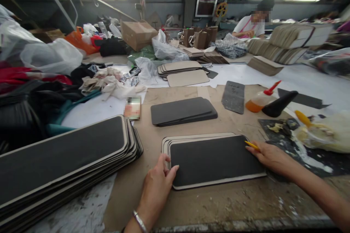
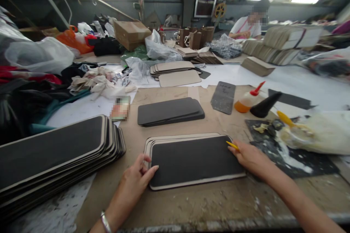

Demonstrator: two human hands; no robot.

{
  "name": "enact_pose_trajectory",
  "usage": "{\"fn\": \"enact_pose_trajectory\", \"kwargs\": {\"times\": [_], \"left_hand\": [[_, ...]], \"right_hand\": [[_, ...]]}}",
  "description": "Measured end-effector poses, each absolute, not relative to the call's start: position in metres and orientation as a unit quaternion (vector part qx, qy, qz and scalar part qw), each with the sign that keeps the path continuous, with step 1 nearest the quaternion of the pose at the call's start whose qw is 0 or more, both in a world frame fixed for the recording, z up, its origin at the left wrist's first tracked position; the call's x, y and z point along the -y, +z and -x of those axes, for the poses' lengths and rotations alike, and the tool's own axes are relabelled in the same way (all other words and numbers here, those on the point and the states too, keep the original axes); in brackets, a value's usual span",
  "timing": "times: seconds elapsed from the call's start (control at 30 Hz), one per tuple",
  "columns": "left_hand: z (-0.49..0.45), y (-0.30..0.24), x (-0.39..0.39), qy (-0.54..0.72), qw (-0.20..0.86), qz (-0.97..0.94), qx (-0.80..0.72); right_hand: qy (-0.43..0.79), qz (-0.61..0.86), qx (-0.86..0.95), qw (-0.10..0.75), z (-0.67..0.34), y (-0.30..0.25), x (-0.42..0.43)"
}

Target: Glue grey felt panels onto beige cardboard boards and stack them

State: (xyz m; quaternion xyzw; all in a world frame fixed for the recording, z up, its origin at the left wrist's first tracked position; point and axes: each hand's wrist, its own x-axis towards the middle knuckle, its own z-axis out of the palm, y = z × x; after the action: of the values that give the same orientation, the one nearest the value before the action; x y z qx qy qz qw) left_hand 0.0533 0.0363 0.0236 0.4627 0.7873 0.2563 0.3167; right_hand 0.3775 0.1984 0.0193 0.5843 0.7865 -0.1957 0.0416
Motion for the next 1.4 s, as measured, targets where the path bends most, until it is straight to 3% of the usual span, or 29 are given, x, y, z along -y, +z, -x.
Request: {"fn": "enact_pose_trajectory", "kwargs": {"times": [0.4,0.53,0.67,0.73,1.13,1.4], "left_hand": [[-0.037,-0.009,-0.032,0.257,0.262,-0.516,-0.774],[-0.035,-0.013,-0.03,0.272,0.146,-0.597,-0.741],[-0.026,-0.022,-0.036,0.297,-0.061,-0.744,-0.595],[-0.022,-0.026,-0.04,0.282,-0.111,-0.787,-0.537],[-0.015,-0.029,-0.043,0.189,-0.211,-0.848,-0.448],[-0.016,-0.018,-0.043,0.151,-0.213,-0.854,-0.451]], "right_hand": [[-0.184,-0.602,-0.771,0.097,-0.358,0.05,-0.191],[-0.185,-0.604,-0.768,0.102,-0.358,0.049,-0.191],[-0.192,-0.608,-0.763,0.106,-0.356,0.052,-0.191],[-0.195,-0.609,-0.761,0.108,-0.355,0.054,-0.19],[-0.168,-0.626,-0.753,0.108,-0.356,0.056,-0.188],[-0.125,-0.673,-0.726,0.071,-0.37,0.068,-0.157]]}}
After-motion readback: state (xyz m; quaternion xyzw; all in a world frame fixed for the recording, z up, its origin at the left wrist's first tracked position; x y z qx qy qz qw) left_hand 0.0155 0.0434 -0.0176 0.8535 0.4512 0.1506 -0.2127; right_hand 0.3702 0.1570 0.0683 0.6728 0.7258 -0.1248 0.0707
